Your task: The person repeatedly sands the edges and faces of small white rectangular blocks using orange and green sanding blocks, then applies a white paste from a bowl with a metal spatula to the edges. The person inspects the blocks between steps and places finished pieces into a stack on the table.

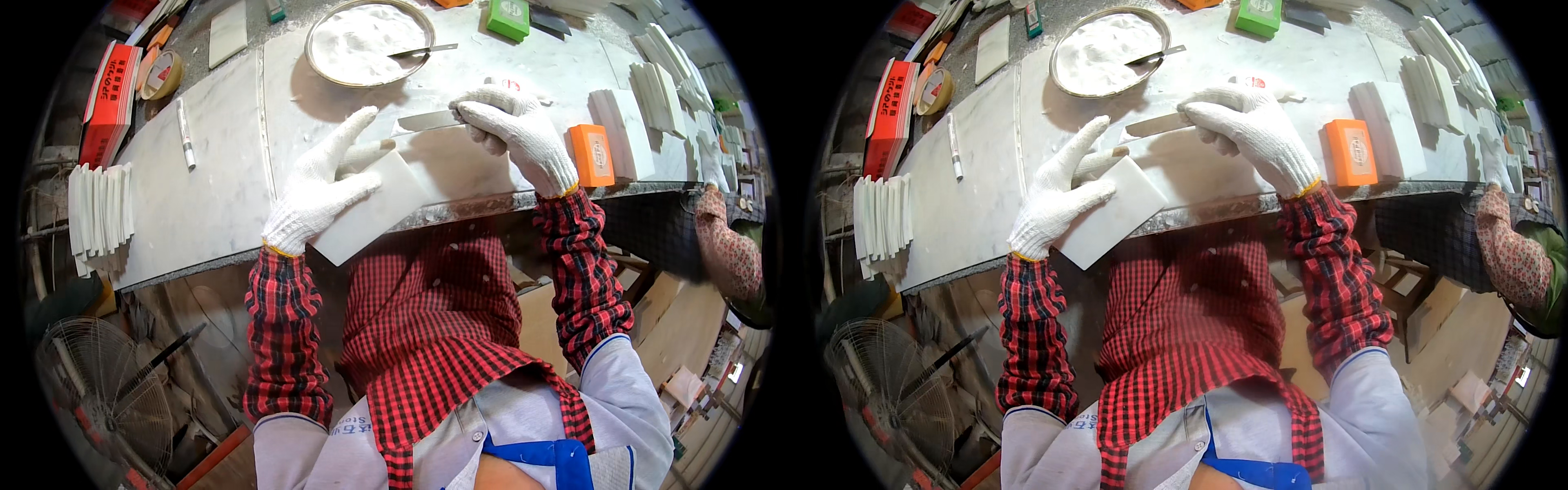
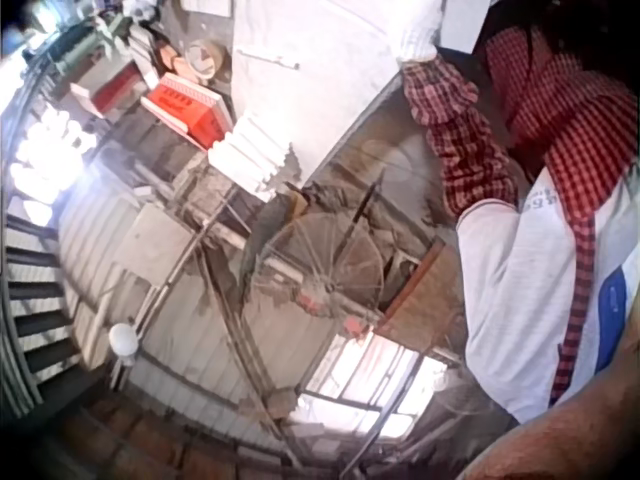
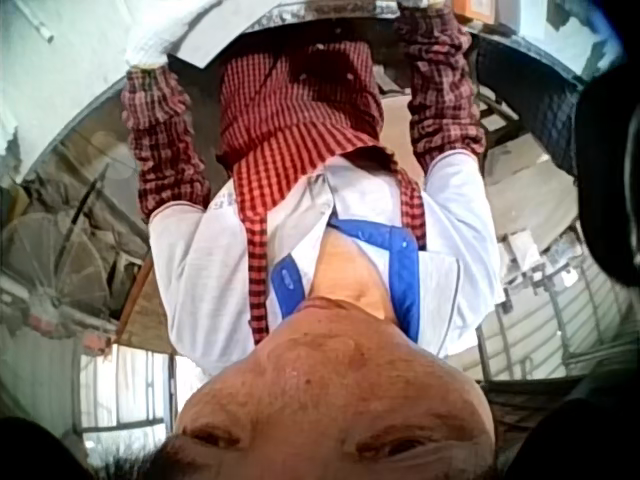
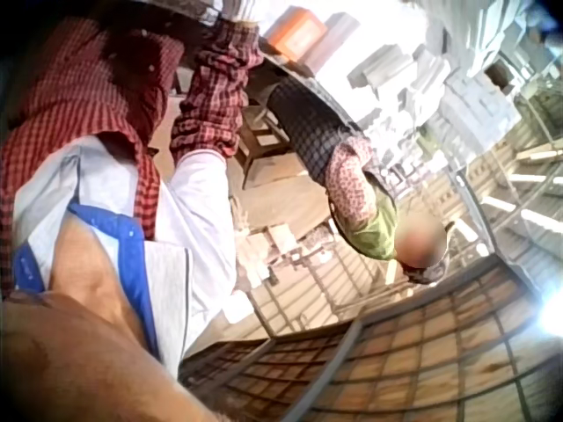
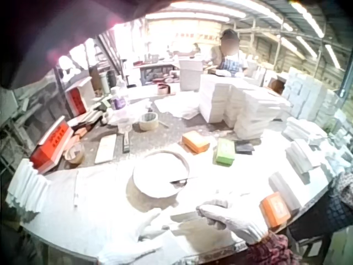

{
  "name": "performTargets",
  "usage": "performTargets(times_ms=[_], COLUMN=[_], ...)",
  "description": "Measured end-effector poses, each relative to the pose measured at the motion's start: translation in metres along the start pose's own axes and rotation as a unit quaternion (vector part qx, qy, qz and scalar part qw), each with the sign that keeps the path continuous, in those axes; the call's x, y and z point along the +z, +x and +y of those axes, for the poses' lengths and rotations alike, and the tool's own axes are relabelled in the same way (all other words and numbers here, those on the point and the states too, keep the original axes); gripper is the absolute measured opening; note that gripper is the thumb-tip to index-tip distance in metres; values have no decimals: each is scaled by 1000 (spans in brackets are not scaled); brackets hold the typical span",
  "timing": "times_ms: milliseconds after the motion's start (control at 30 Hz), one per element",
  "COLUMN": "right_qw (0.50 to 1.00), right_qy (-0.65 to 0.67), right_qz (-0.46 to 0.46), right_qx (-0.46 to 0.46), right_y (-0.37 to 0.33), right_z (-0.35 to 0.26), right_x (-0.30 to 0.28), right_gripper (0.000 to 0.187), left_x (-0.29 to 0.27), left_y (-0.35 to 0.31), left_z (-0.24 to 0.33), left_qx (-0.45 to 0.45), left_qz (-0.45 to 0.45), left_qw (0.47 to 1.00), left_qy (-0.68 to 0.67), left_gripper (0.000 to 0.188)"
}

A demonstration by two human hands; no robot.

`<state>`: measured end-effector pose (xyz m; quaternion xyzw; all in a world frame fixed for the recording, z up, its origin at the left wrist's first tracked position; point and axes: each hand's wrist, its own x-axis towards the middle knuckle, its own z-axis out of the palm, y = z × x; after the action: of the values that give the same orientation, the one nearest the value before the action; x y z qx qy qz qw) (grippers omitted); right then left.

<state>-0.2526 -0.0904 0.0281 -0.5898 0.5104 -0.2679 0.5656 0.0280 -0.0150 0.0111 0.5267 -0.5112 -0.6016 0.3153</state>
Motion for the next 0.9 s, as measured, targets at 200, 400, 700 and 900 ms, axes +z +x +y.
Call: performTargets(times_ms=[200,400,700,900], right_qw=[999,998,997,995], right_qy=[-32,-43,-53,-72], right_qz=[-30,-23,-5,1], right_qx=[-21,-41,-62,-72], right_y=[4,4,-2,-2], right_z=[2,7,12,13], right_x=[3,4,6,5], right_gripper=[36,36,34,35], left_x=[-1,3,2,0], left_y=[1,0,1,0], left_z=[-4,-4,-4,-5], left_qx=[17,20,11,11], left_qz=[5,27,5,19], left_qw=[1000,999,1000,998], left_qy=[23,34,-1,51], left_gripper=[83,81,80,80])
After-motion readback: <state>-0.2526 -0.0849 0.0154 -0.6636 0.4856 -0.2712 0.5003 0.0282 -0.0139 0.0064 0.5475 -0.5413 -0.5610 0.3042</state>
